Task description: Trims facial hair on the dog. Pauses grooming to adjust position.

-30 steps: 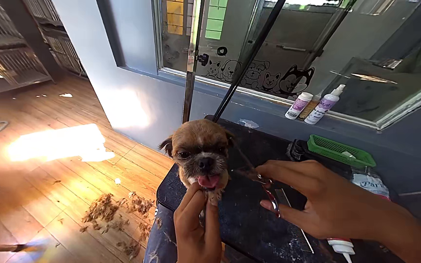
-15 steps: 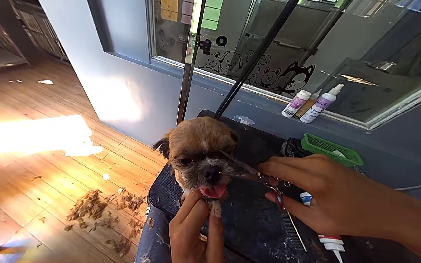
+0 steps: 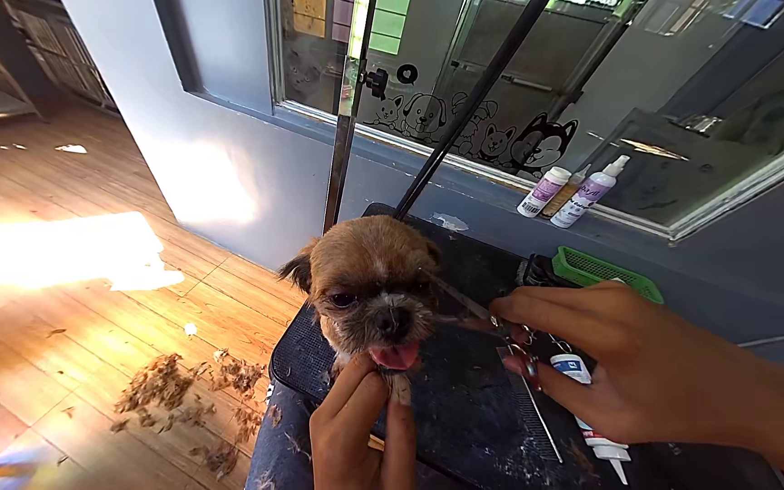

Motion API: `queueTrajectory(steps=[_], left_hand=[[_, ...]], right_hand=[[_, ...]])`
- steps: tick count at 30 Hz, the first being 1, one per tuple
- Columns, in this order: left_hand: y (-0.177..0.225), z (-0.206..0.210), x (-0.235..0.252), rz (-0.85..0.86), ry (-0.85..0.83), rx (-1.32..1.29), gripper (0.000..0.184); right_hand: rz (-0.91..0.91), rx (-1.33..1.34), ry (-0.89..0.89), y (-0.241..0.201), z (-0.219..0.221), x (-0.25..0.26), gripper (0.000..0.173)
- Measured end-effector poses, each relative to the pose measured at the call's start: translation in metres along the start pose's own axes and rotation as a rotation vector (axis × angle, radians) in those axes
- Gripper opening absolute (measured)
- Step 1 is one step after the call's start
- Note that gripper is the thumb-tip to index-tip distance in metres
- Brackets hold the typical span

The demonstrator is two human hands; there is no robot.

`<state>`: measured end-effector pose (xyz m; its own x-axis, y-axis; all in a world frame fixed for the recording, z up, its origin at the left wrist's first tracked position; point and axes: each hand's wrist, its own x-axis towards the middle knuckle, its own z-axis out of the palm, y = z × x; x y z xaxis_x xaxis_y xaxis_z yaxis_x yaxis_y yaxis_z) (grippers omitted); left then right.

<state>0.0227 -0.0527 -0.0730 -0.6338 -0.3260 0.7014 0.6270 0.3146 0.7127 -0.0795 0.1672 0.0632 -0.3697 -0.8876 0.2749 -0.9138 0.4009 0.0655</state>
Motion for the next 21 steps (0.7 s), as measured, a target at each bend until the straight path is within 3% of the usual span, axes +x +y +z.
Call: queueTrajectory(steps=[9, 21], left_hand=[[0.007, 0.004, 0.005, -0.01, 0.027, -0.007, 0.027], [0.013, 0.011, 0.009, -0.011, 0.032, -0.041, 0.025]], right_hand=[[0.01, -0.338, 0.196, -0.016, 0.002, -0.002, 0.027], [0.02, -0.402, 0.167, -0.017, 0.006, -0.008, 0.026]])
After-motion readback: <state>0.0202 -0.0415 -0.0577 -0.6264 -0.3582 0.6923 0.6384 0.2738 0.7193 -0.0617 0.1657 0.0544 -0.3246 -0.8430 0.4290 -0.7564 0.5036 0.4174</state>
